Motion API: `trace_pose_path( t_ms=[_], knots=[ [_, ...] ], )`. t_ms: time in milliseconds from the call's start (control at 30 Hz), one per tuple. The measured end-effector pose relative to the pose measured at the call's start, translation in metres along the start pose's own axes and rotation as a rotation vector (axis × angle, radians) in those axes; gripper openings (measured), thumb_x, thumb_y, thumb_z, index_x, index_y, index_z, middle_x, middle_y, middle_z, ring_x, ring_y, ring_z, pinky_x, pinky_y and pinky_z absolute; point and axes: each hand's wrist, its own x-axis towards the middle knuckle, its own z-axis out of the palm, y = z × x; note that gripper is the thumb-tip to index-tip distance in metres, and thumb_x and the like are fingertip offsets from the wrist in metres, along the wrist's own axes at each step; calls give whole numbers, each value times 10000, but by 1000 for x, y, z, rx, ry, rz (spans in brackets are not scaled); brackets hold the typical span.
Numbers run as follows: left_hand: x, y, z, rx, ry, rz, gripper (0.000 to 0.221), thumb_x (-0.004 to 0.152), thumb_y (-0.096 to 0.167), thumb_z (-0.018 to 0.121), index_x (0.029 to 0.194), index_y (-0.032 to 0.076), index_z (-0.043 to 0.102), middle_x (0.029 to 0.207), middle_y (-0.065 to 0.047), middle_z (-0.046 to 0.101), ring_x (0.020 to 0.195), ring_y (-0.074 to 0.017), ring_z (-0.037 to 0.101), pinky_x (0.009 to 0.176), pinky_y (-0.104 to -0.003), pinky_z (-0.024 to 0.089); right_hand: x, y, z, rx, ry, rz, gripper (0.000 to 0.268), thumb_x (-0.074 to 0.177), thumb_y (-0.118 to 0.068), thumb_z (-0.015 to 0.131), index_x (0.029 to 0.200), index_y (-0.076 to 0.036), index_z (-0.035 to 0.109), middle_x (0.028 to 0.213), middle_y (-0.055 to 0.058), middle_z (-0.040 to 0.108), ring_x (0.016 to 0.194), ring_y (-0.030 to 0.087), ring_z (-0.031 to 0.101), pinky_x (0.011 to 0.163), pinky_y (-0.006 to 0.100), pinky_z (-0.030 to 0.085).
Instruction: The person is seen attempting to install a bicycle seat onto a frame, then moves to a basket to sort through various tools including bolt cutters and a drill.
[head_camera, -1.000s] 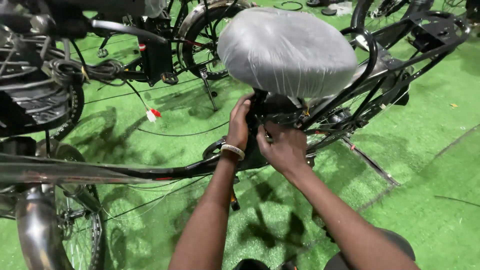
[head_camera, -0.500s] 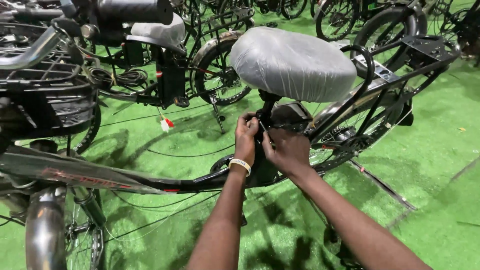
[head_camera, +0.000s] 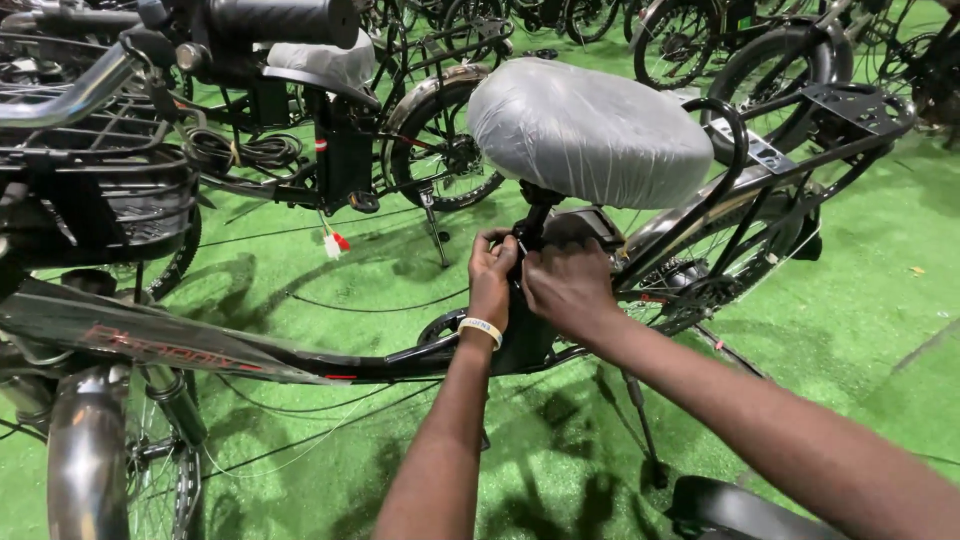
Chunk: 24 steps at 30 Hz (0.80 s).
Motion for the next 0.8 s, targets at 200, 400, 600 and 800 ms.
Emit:
trace_pose_path(
  t_ms=[200,400,600,800],
  knots=[
    [-9,10,16,-51,43,5,145,954,75,583,1091,76,537,863,-60,633,776,-143,640,728,-274,541,3,14,33,68,-16,-130,76,658,-184,598,627,-156,535,441,31,497,379,268,537,426,379,369],
    [5,-15,1,-18,49,16,130,970,95,559,1094,70,529,922,-70,615,819,-138,597,739,-273,516,14,1,0,356,102,303,406,822,-256,598,439,-213,472,331,27,380,323,218,462,400,268,327],
    [7,-24,-9,14,39,34,142,980,110,548,1114,98,504,913,-23,577,823,-95,586,712,-222,499,6,-40,18,890,-80,1196,472,842,-489,542,539,-136,622,546,177,561,639,388,615,589,431,455],
    [2,-3,9,70,-5,69,138,982,139,539,1113,113,505,1002,-47,605,898,-112,572,767,-230,484,-14,-29,-20,1286,12,935,177,907,-268,611,991,-201,752,572,67,618,573,129,583,539,270,455]
  ],
)
